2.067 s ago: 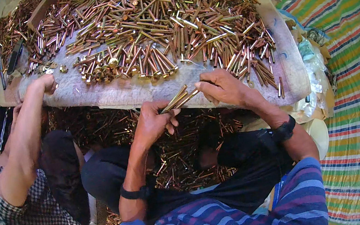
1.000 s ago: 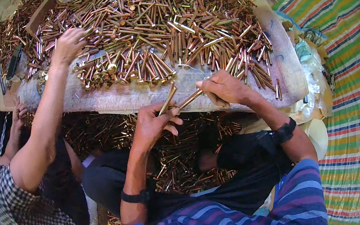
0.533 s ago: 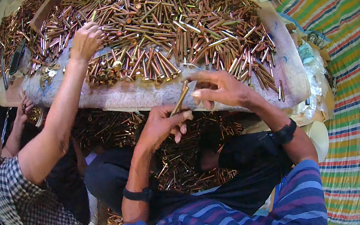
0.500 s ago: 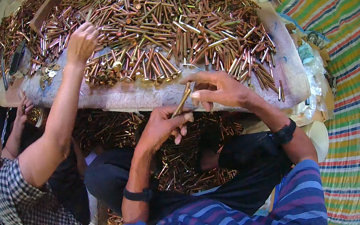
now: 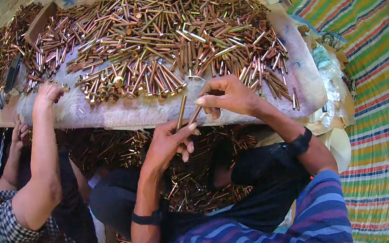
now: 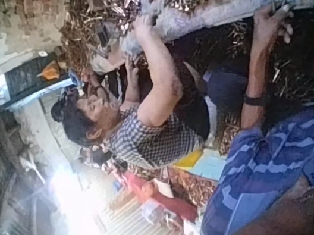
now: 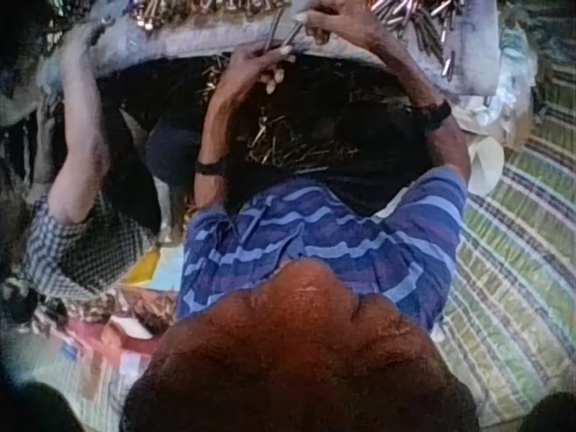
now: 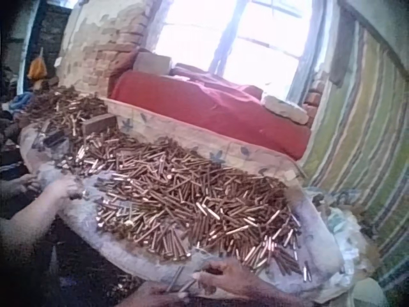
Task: The person sits on the floor and repeatedly picks up small brass-colored cylindrical rods and round caps from a large pile. They insert the caps onto the ends of the rods by hand and place the assembled units back onto the pile. Another person works nearby on similar parts.
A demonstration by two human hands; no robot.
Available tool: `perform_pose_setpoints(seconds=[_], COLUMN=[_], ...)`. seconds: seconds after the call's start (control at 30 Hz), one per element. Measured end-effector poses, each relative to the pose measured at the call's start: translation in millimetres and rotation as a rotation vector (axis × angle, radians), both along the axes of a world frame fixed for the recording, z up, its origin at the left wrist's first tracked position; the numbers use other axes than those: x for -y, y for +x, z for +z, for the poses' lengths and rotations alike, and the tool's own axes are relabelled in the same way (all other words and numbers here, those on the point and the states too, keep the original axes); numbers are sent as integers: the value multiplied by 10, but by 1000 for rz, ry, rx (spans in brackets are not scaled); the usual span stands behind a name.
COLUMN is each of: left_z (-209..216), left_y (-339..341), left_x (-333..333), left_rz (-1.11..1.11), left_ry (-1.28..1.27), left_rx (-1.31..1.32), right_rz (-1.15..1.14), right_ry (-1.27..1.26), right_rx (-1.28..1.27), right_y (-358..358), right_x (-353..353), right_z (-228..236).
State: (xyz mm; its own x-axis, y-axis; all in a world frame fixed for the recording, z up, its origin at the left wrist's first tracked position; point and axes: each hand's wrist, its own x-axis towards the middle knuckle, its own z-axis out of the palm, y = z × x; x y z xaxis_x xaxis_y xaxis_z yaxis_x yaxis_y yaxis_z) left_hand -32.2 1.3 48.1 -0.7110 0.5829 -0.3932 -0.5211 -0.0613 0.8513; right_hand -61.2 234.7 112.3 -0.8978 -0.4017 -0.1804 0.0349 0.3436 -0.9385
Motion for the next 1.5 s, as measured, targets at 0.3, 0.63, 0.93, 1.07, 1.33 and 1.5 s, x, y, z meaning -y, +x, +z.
perform_pose_setpoints(seconds=[0.3,0.63,0.93,1.07,1.33,1.5], left_z=[-70,-166,-186,-211,-259,-253], left_y=[9,-22,-24,-35,-46,-59], left_x=[17,52,70,53,28,30], left_rz=[202,197,205,239,241,244], left_ry=[13,5,-26,-38,-51,-65], left_rx=[-21,-87,-103,-115,-140,-140], right_rz=[-307,-351,-316,-396,-216,-109], right_ry=[586,1145,888,493,210,238], right_rx=[-813,-876,-825,-532,-201,-280], right_y=[-456,-747,-651,-458,-168,-128], right_x=[-546,-1029,-1106,-1025,-549,-404], right_z=[-136,-512,-425,-169,193,264])
